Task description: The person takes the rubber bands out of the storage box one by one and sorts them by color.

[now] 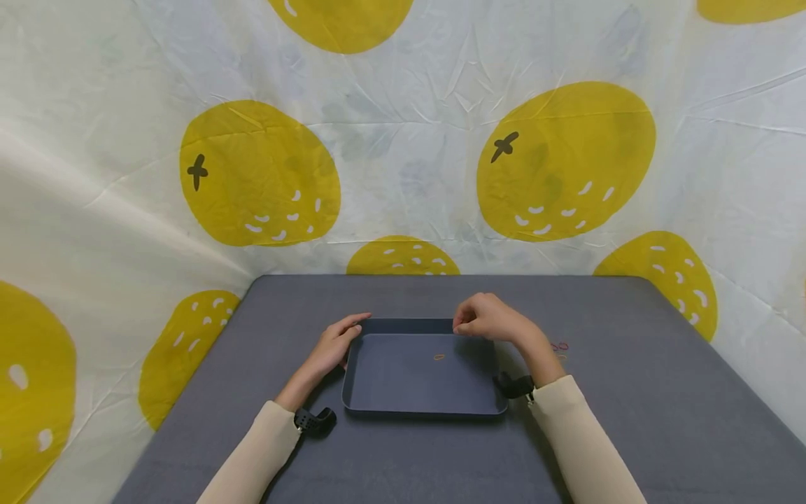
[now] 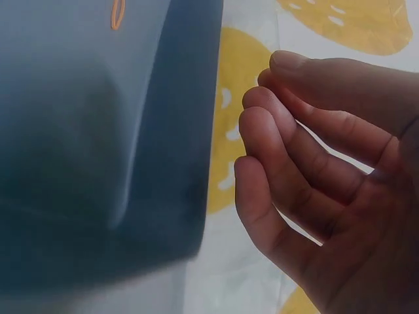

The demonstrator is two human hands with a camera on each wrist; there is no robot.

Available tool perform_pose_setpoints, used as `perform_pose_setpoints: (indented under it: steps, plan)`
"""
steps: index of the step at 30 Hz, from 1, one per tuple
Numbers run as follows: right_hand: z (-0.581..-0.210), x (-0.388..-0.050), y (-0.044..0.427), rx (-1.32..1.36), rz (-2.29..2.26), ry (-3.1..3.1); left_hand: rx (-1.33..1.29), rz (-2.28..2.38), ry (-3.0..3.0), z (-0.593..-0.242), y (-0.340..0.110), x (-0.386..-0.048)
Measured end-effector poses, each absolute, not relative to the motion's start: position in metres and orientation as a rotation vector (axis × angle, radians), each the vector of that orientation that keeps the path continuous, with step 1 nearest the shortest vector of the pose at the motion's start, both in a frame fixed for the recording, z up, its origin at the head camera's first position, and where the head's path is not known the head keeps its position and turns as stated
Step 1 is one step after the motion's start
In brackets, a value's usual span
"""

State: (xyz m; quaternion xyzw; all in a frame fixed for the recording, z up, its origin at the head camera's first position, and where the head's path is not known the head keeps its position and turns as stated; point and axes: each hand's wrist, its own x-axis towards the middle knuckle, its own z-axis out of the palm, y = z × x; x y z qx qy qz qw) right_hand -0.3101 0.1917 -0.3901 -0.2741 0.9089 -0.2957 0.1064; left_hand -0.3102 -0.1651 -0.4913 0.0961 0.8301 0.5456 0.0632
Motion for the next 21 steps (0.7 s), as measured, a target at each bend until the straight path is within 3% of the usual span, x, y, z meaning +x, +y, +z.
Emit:
perform_pose_setpoints:
  steps: [21]
  plan:
    - [-0.412, -0.314, 0.175, -0.808, -0.828, 2.627, 0.294, 1.650, 2.514, -0.493, -0.165, -0.310]
